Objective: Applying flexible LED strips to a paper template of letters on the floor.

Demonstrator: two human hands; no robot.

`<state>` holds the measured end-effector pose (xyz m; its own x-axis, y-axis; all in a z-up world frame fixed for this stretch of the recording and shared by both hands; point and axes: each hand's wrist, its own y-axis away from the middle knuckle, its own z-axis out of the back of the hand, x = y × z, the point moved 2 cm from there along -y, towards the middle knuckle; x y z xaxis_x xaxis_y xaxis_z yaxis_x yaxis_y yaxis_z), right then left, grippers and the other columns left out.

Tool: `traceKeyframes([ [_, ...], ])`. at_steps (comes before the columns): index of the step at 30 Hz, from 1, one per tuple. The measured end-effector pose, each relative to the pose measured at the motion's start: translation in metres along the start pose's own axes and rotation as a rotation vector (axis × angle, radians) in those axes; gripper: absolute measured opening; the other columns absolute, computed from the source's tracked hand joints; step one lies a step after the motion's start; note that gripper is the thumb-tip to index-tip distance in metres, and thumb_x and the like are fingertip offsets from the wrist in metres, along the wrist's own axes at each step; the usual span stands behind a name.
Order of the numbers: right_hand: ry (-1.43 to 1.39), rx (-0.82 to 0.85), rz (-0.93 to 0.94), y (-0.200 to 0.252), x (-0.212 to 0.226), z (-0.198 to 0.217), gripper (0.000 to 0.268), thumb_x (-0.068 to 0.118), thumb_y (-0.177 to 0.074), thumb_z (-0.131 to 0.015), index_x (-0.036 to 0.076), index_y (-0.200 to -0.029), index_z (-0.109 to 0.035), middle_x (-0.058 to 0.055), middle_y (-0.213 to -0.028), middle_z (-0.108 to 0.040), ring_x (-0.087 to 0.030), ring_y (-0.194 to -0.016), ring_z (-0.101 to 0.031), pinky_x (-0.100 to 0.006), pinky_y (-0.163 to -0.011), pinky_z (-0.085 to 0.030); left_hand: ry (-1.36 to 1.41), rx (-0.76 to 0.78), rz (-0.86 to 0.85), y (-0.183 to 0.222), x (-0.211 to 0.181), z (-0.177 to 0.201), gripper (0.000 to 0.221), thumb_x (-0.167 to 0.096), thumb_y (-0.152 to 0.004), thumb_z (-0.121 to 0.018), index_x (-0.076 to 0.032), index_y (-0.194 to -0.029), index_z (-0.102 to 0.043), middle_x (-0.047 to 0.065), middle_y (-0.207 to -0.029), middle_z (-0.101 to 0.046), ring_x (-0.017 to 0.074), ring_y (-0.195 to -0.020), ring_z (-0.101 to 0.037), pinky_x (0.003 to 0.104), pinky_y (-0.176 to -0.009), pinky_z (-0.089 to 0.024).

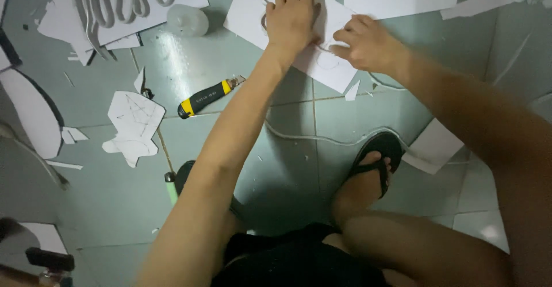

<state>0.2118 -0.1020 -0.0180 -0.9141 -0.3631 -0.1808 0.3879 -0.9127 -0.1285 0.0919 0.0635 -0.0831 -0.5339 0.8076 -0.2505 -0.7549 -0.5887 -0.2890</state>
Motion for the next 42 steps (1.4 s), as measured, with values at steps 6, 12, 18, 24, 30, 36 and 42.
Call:
traceKeyframes([
  [6, -0.136, 0.145, -0.332, 0.013, 0.007, 0.003, 0.020, 0.031, -0.099, -0.073, 0.016, -0.107, -0.082, 0.000, -0.095, -0.077, -0.010, -0.065, -0.067, -0.021, -0.057, -0.053, 0.065, 0.194, 0.028, 0.003, 0.004, 0.005, 0.090, -0.043, -0.050, -0.101, -0.010, -0.120, -0.054, 0.011, -0.113, -0.062, 0.0335, -0.098, -0.059, 0.050, -0.085, -0.045],
  [12, -0.436, 0.081, -0.619, 0.011, 0.019, -0.001, 0.015, 0.016, -0.099, -0.071, 0.002, -0.094, -0.076, -0.013, -0.091, -0.072, -0.031, -0.070, -0.065, -0.041, -0.065, -0.054, -0.034, 0.205, 0.013, -0.003, 0.004, 0.005, 0.096, -0.050, -0.042, -0.102, -0.011, -0.118, -0.058, 0.009, -0.114, -0.063, 0.0323, -0.101, -0.059, 0.052, -0.086, -0.046],
  [18, -0.373, 0.287, -0.557, -0.001, 0.014, 0.011, 0.018, 0.015, -0.107, -0.060, -0.001, -0.107, -0.068, -0.016, -0.096, -0.069, -0.029, -0.073, -0.067, -0.039, -0.067, -0.057, -0.033, 0.174, -0.016, 0.001, 0.005, 0.000, 0.091, -0.049, -0.047, -0.102, -0.017, -0.122, -0.063, 0.009, -0.113, -0.064, 0.0326, -0.100, -0.058, 0.053, -0.082, -0.046],
  [24, 0.112, 0.146, -0.265, 0.001, 0.003, 0.002, 0.013, 0.015, -0.095, -0.061, 0.011, -0.106, -0.056, -0.005, -0.099, -0.062, -0.018, -0.076, -0.067, -0.027, -0.062, -0.060, 0.002, 0.154, -0.018, 0.002, 0.004, 0.011, 0.083, -0.049, -0.048, -0.101, -0.021, -0.117, -0.063, 0.007, -0.109, -0.067, 0.0328, -0.097, -0.057, 0.051, -0.080, -0.044],
  [30, -0.098, 0.223, -0.379, -0.016, -0.018, -0.014, 0.014, 0.011, -0.095, -0.062, 0.009, -0.109, -0.061, -0.008, -0.104, -0.066, -0.025, -0.095, -0.067, -0.035, -0.070, -0.059, 0.016, 0.226, 0.001, 0.000, 0.005, 0.015, 0.087, -0.050, -0.050, -0.100, -0.022, -0.122, -0.061, 0.006, -0.117, -0.066, 0.0334, -0.103, -0.057, 0.053, -0.084, -0.043],
  [36, -0.485, 0.281, -0.729, -0.013, -0.011, -0.036, 0.019, 0.017, -0.101, -0.070, -0.002, -0.100, -0.072, -0.020, -0.097, -0.068, -0.040, -0.085, -0.066, -0.049, -0.077, -0.053, 0.025, 0.200, -0.024, 0.004, 0.008, 0.010, 0.084, -0.059, -0.054, -0.098, -0.025, -0.122, -0.063, 0.003, -0.115, -0.064, 0.0318, -0.103, -0.053, 0.052, -0.084, -0.039],
  [42, -0.746, 0.139, -0.852, -0.028, -0.013, -0.024, 0.019, -0.001, -0.094, -0.071, 0.000, -0.077, -0.064, -0.017, -0.094, -0.065, -0.031, -0.087, -0.061, -0.044, -0.084, -0.051, 0.046, 0.250, -0.021, 0.003, 0.011, 0.013, 0.085, -0.062, -0.056, -0.095, -0.025, -0.125, -0.062, 0.006, -0.131, -0.064, 0.0312, -0.113, -0.052, 0.055, -0.089, -0.037],
])
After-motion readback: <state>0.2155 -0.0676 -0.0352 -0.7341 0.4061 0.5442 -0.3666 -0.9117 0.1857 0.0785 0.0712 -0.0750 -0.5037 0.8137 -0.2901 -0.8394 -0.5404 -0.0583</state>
